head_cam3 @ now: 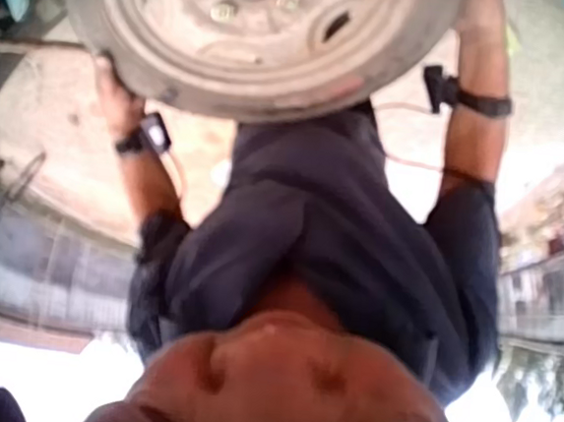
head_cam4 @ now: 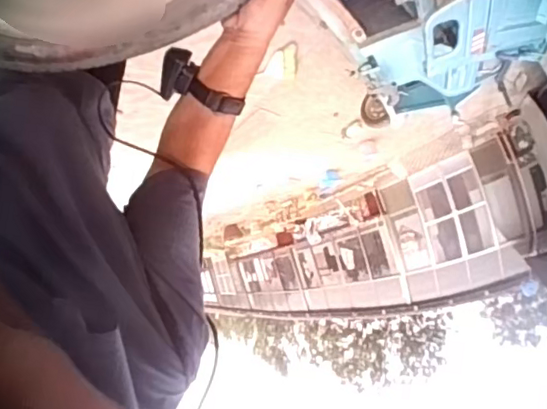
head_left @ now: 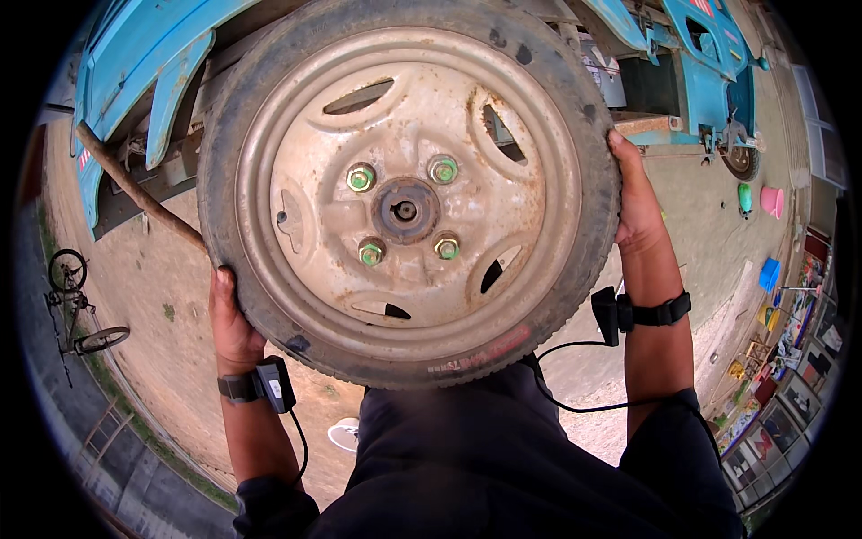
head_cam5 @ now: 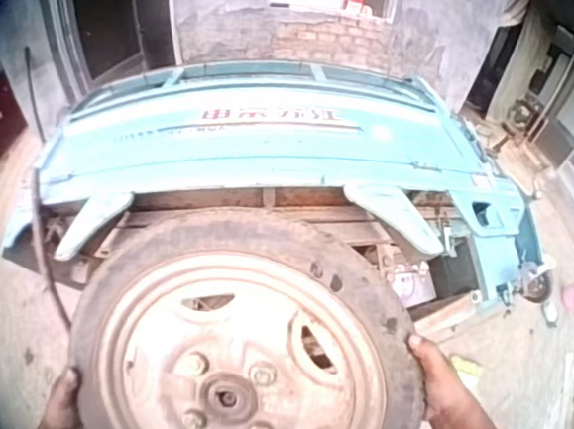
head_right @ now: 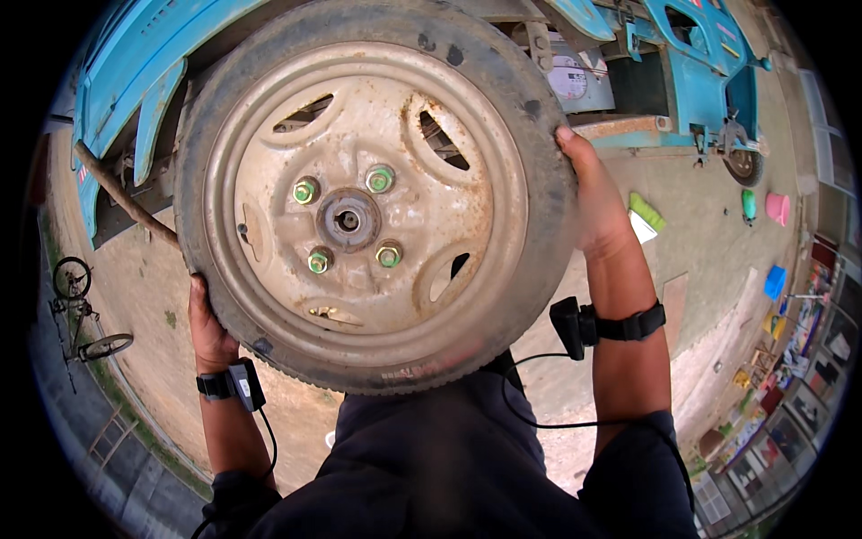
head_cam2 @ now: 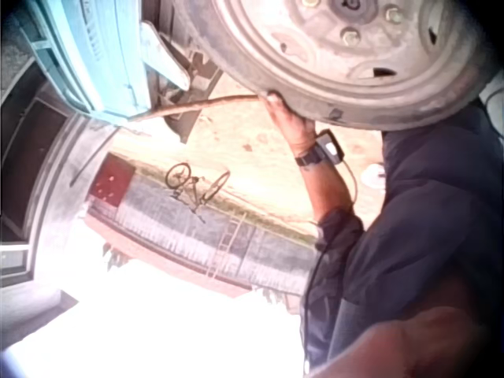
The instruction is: The person mounts a tire onto a wheel hub of a light blue three-wheeled vehicle, aligns the wheel, and secures it by hand-tightening lug nuts. The person then retrieves a lug nut from the ground and uses a wrench to tighten the lug nuts further.
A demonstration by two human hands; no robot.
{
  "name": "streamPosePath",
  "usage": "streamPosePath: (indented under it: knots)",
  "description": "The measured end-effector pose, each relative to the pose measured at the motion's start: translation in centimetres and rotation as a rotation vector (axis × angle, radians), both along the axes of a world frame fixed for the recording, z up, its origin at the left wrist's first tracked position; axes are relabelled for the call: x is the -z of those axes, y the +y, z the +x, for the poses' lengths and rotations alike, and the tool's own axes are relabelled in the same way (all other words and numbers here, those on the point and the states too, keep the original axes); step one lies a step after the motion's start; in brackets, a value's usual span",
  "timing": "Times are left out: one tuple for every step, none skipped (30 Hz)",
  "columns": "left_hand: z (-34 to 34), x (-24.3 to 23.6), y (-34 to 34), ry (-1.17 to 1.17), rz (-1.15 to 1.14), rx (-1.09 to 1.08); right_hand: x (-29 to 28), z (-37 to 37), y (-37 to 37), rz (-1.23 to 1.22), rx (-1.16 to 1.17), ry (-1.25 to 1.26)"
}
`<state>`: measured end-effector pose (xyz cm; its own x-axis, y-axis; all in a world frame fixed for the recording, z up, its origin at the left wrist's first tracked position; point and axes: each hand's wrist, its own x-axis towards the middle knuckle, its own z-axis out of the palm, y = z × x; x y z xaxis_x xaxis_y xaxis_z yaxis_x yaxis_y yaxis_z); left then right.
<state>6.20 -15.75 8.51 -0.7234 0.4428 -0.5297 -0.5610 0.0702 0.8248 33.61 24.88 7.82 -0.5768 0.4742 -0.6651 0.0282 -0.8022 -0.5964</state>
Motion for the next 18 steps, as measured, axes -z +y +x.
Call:
streamPosePath:
  knots:
    - [0.0,0.0,-0.1,0.001,0.0,0.006,0.1,-0.1,0.0,0.001,0.0,0.0]
    - [0.0,0.0,-0.2,0.002,-0.001,0.013,0.2,-0.1,0.1,0.001,-0.001,0.0]
    - [0.0,0.0,-0.3,0.002,-0.001,0.02,0.2,-0.2,0.1,0.002,0.0,-0.001]
    - [-0.1,0.1,-0.4,-0.009,0.001,0.018,0.1,-0.3,0.1,0.007,0.001,-0.014]
    - [0.0,0.4,-0.6,-0.02,0.002,0.015,0.0,-0.5,0.1,0.012,0.001,-0.028]
    - [0.1,0.6,-0.7,-0.029,0.004,0.011,-0.3,-0.6,0.1,0.018,0.0,-0.04]
    - [0.2,0.8,-0.9,-0.039,0.007,-0.001,-0.5,-0.8,0.2,0.025,-0.011,-0.04]
    - [0.4,1.0,-1.0,-0.049,0.009,-0.013,-0.8,-1.0,0.3,0.032,-0.022,-0.041]
    - [0.6,1.2,-1.1,-0.059,0.013,-0.025,-1.1,-1.2,0.4,0.04,-0.034,-0.041]
    - [0.8,1.2,-1.1,-0.076,0.018,-0.034,-1.3,-1.4,0.6,0.047,-0.041,-0.056]
    - [1.0,1.3,-1.1,-0.094,0.023,-0.043,-1.5,-1.6,0.8,0.054,-0.047,-0.071]
    - [1.1,1.3,-1.1,-0.112,0.029,-0.053,-1.6,-1.8,1.0,0.062,-0.055,-0.087]
    - [1.2,1.4,-1.1,-0.116,0.028,-0.059,-1.5,-1.9,1.1,0.066,-0.053,-0.087]
    - [1.3,1.4,-1.2,-0.119,0.027,-0.065,-1.3,-1.9,1.3,0.071,-0.052,-0.087]
    - [1.3,1.5,-1.2,-0.122,0.026,-0.071,-1.1,-1.8,1.3,0.075,-0.049,-0.087]
    - [1.4,1.4,-1.1,-0.109,0.018,-0.067,-1.0,-1.8,1.4,0.072,-0.054,-0.092]
    - [1.4,1.3,-1.0,-0.096,0.01,-0.063,-0.9,-1.8,1.4,0.069,-0.058,-0.098]
    - [1.4,1.2,-0.9,-0.083,0.0,-0.059,-0.8,-1.8,1.4,0.065,-0.062,-0.103]
